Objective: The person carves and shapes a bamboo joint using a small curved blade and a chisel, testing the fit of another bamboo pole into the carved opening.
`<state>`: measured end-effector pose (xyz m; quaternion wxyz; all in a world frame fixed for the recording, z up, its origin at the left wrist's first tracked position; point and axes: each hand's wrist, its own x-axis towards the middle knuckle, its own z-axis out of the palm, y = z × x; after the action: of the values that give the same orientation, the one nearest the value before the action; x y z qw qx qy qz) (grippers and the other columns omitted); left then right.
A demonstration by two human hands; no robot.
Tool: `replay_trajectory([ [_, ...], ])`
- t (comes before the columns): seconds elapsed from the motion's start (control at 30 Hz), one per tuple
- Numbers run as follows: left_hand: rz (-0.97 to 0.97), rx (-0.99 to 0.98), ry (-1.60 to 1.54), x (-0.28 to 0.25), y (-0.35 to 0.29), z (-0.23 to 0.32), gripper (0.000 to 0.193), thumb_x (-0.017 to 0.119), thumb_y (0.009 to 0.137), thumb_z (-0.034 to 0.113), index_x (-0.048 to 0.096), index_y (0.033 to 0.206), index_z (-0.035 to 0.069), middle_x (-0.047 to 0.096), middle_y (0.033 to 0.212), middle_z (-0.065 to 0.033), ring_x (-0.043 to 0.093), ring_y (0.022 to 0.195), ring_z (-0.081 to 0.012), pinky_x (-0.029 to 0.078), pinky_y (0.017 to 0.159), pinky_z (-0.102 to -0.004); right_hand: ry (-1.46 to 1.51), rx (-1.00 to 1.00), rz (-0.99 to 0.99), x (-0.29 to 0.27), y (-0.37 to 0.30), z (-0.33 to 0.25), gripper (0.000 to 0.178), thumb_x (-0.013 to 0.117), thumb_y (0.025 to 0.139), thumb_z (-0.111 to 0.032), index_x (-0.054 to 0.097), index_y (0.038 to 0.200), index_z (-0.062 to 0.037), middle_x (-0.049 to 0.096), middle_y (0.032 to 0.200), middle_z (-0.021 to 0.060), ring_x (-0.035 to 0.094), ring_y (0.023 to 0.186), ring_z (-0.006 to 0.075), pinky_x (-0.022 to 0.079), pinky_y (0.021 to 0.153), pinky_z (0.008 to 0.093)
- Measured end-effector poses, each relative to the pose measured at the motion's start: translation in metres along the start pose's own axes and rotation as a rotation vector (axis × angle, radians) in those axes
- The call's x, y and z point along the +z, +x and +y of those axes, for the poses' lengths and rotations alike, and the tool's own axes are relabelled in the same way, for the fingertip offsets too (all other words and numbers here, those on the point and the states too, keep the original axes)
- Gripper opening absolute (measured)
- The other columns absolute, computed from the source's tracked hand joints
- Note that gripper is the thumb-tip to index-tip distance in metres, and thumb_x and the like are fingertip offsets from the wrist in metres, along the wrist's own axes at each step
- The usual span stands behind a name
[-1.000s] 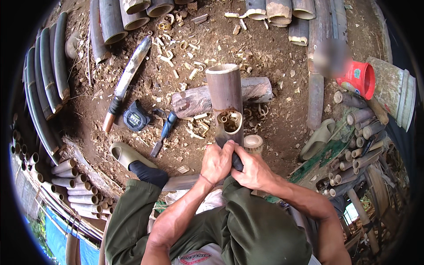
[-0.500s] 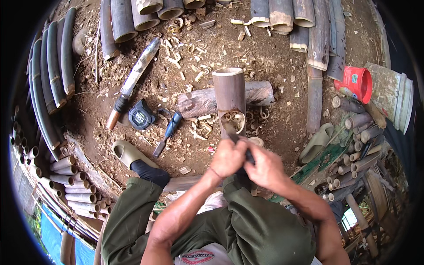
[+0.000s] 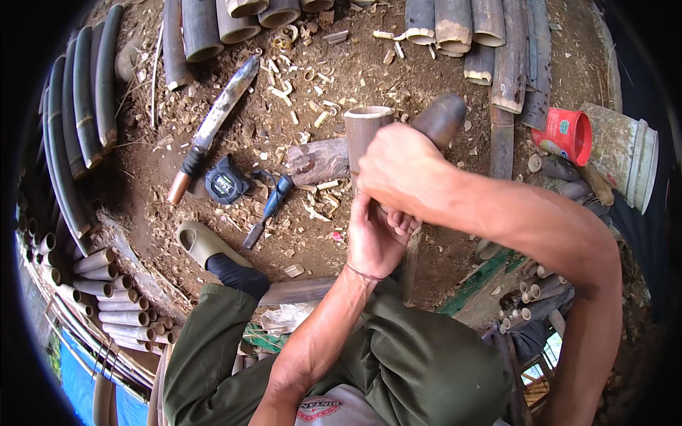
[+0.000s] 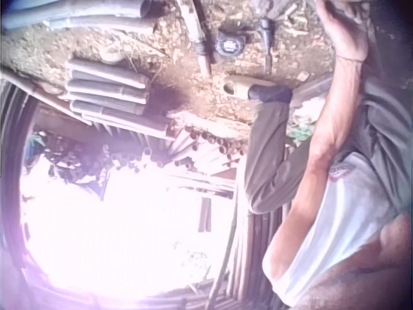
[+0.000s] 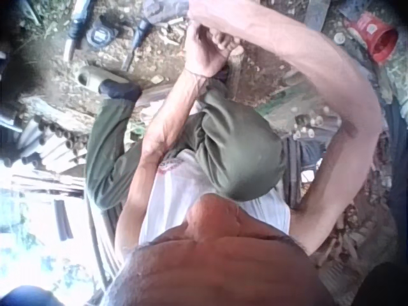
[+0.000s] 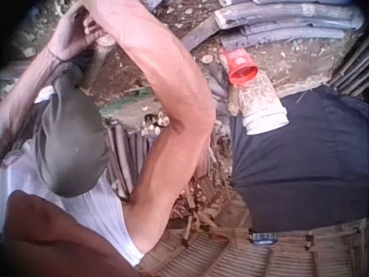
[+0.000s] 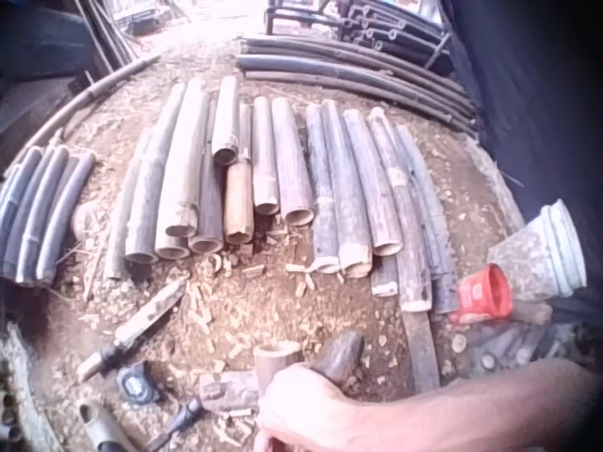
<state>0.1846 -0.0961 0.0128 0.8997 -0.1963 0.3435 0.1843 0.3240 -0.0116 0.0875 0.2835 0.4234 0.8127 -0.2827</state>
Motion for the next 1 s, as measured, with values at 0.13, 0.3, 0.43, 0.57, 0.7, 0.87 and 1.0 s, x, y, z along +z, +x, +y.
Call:
replay_trajectory([
  [0.13,-0.047,-0.094,0.578,-0.006,-0.023,0.009,0.061,0.048,0.096,0.058,0.049,0.126,0.005,0.060,0.098,-0.0070,0.059,0.096,-0.0172,0.047,0.090,-0.0355,0.130,0.137,0.249,0.064,-0.016,-0.007,0.015,0.066,0.082,-0.022,0.071,0.083,-0.0082,0.069,0.064,0.0077,0.068,0.055,0.0211,0.053,0.054,0.0350],
  [0.3,-0.243,-0.014,1.689,-0.035,-0.070,-0.004,0.095,0.075,0.083,0.040,0.023,0.147,-0.009,0.046,0.137,-0.0278,0.043,0.132,-0.0411,0.031,0.114,-0.0408,1.011,0.562,0.506,0.133,-0.063,-0.093,0.029,0.055,0.096,-0.031,0.066,0.098,-0.0045,0.066,0.082,0.0198,0.066,0.076,0.0344,0.051,0.066,0.0416],
  [0.43,-0.018,0.099,1.860,-0.039,-0.100,0.013,0.072,0.068,0.076,0.017,0.040,0.138,-0.006,0.058,0.121,-0.0270,0.059,0.114,-0.0358,0.046,0.100,-0.0413,1.936,0.691,0.802,0.131,-0.032,-0.148,0.030,0.049,0.102,-0.026,0.061,0.104,0.0007,0.074,0.092,0.0115,0.068,0.081,0.0236,0.054,0.073,0.0364],
  [0.57,0.335,0.093,2.078,-0.031,-0.111,0.058,0.055,0.075,0.070,0.020,0.059,0.116,-0.005,0.069,0.090,-0.0182,0.068,0.079,-0.0262,0.056,0.078,-0.0373,2.275,0.621,0.335,0.112,0.010,-0.132,0.033,0.048,0.103,-0.025,0.061,0.102,0.0047,0.074,0.090,0.0103,0.061,0.054,0.0120,0.047,0.044,0.0247],
  [0.7,0.319,0.298,2.162,-0.026,-0.095,0.116,0.039,0.077,0.070,0.020,0.068,0.100,-0.003,0.072,0.080,-0.0148,0.070,0.069,-0.0189,0.058,0.067,-0.0334,2.414,0.517,0.382,0.088,0.041,-0.119,0.038,0.047,0.103,-0.026,0.060,0.105,0.0093,0.071,0.093,0.0175,0.067,0.061,0.0190,0.055,0.050,0.0284],
  [0.87,0.186,0.243,2.654,0.070,-0.080,0.143,0.035,0.075,0.064,0.020,0.072,0.096,0.006,0.073,0.082,-0.0140,0.072,0.071,-0.0268,0.058,0.069,-0.0385,2.920,0.288,0.810,0.070,0.038,-0.119,0.048,0.043,0.104,-0.031,0.062,0.089,0.0105,0.069,0.088,0.0225,0.071,0.070,0.0267,0.062,0.060,0.0346],
  [1.0,-0.075,0.122,3.005,0.139,-0.050,0.126,0.024,0.074,0.067,0.021,0.067,0.085,0.007,0.070,0.081,-0.0119,0.070,0.072,-0.0287,0.056,0.066,-0.0427,3.222,-0.003,1.005,0.082,0.023,-0.110,0.035,0.045,0.104,-0.028,0.056,0.113,0.0040,0.068,0.106,0.0228,0.072,0.081,0.0294,0.062,0.071,0.0380],
])
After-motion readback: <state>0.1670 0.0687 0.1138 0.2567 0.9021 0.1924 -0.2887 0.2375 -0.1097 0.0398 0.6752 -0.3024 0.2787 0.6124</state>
